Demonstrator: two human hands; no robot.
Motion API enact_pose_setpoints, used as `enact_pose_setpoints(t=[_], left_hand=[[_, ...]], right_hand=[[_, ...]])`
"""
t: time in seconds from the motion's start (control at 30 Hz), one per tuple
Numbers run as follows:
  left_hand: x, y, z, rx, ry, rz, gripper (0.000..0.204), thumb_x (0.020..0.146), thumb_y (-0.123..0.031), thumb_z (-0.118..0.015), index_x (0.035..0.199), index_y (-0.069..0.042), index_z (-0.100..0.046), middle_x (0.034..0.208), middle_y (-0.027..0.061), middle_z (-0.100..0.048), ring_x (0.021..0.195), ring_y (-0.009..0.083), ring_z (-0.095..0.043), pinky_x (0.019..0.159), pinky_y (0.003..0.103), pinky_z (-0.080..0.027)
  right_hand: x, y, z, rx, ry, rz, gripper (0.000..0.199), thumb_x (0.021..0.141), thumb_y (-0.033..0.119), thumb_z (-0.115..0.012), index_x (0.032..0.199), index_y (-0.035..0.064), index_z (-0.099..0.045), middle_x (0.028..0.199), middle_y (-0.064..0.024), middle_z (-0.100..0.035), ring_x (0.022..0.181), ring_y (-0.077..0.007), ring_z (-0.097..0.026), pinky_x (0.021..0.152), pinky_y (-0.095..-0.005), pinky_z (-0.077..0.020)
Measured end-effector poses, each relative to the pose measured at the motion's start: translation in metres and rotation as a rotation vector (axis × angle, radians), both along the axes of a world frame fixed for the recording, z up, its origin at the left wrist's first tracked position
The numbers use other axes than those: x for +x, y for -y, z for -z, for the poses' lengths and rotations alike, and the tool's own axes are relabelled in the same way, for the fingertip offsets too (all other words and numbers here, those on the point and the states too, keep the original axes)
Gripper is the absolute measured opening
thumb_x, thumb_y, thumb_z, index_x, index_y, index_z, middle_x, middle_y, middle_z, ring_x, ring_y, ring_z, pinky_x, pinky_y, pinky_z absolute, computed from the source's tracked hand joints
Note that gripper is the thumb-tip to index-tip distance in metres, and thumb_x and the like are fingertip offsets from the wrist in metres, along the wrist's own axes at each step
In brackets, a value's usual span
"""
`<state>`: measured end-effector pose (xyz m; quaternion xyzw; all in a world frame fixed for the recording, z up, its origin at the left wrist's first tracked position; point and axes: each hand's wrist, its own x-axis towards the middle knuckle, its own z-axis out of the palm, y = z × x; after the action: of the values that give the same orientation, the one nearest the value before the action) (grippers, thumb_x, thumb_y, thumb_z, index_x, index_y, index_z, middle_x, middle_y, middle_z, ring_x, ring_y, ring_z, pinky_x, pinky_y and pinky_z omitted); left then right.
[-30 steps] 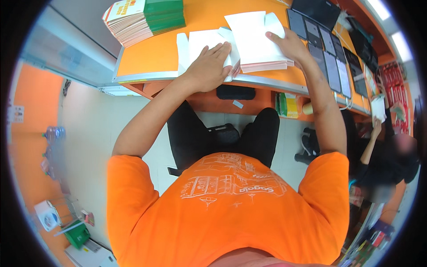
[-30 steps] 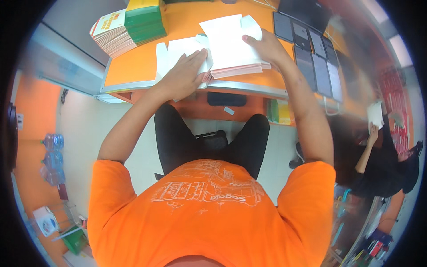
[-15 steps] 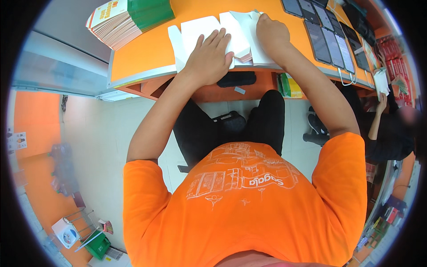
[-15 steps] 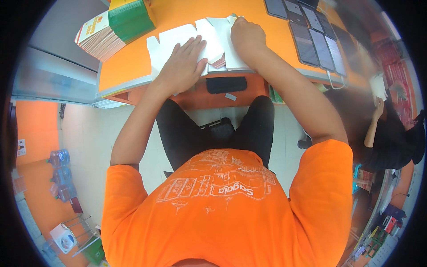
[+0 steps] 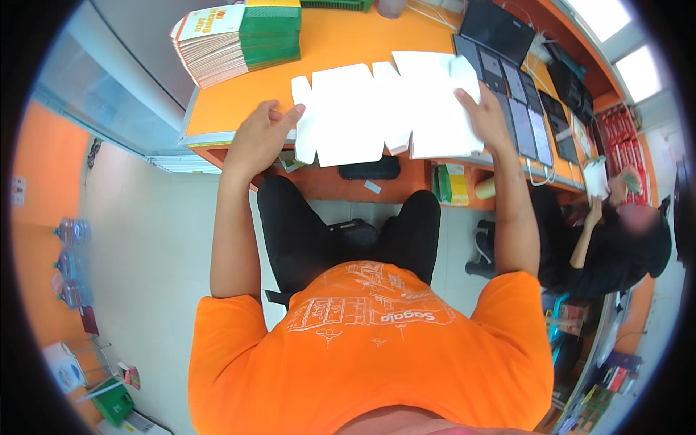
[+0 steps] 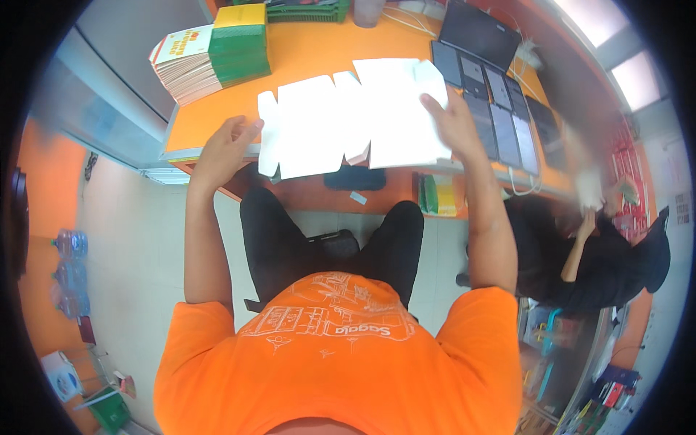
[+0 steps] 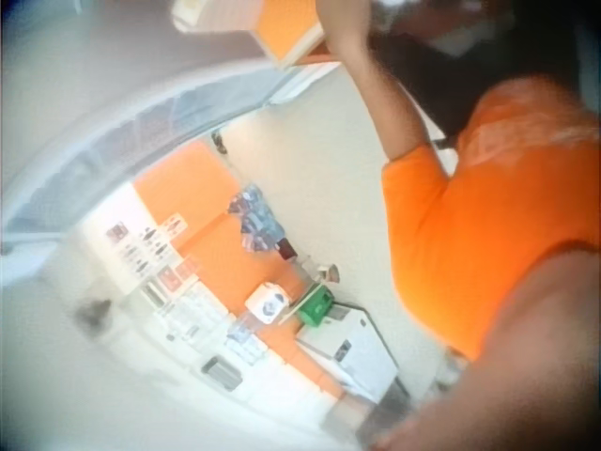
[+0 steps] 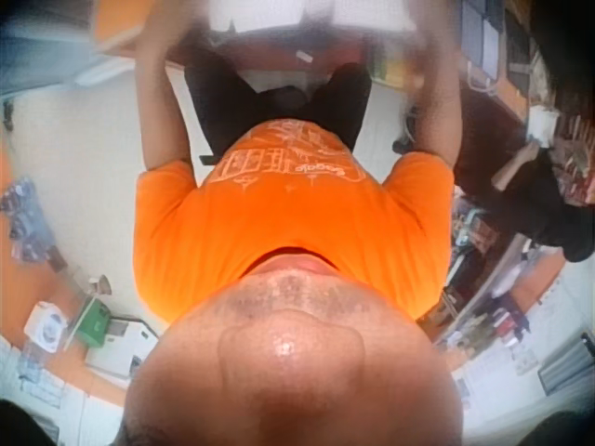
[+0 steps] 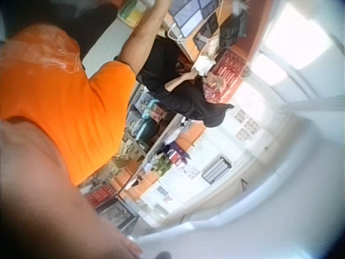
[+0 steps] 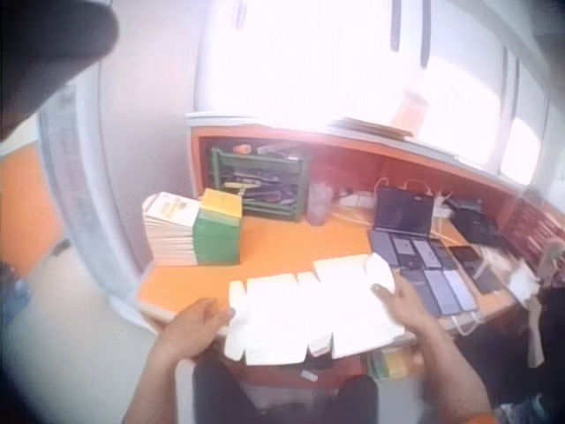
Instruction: The person assembles small paper boxes by folding flat sheets and inserting pre-cut inserts. They repeatedly pick up white paper sheets, fold them into box shapes, and place green and orange inserts inside. The finished boxes are stacked on the table.
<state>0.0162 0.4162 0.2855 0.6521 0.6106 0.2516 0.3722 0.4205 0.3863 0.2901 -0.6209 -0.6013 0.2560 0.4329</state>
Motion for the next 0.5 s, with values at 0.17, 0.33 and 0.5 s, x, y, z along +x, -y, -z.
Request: enact_pose_setpoints(t=[0.17,0.33,0.5], left_hand=[[0.012,-0.007,0.004,-0.115,0.249,0.116,0.064,0.098,-0.044,-0.065,0.137,0.004,-0.051,0.126,0.0168,-0.062,0.114,0.0249,-0.064,0.093,0.038,-0.054],[0.033,-0.014,-0.006,-0.26,0.653,0.115,0.064,0.098,-0.034,-0.066,0.144,0.003,-0.043,0.128,0.0185,-0.061,0.113,0.0259,-0.066,0.094,0.036,-0.054],[0.043,-0.026,-0.007,0.194,0.022,0.172,0.064,0.094,-0.028,-0.068,0.142,0.007,-0.043,0.123,0.0274,-0.066,0.108,0.0366,-0.07,0.094,0.042,-0.054]], right_hand=[[-0.012,0.028,-0.003,0.121,-0.456,0.036,0.039,0.102,0.019,-0.064,0.133,-0.0027,-0.056,0.118,-0.0096,-0.067,0.105,-0.0162,-0.064,0.091,-0.0293,-0.0499],[0.002,0.024,-0.011,0.137,-0.459,0.036,0.044,0.102,0.024,-0.064,0.135,-0.0038,-0.056,0.118,-0.0095,-0.068,0.103,-0.0152,-0.064,0.091,-0.0297,-0.05],[0.001,0.011,-0.031,-0.027,-0.022,0.044,0.047,0.102,0.03,-0.064,0.131,-0.0054,-0.059,0.113,-0.0117,-0.07,0.099,-0.0159,-0.066,0.088,-0.0308,-0.051]])
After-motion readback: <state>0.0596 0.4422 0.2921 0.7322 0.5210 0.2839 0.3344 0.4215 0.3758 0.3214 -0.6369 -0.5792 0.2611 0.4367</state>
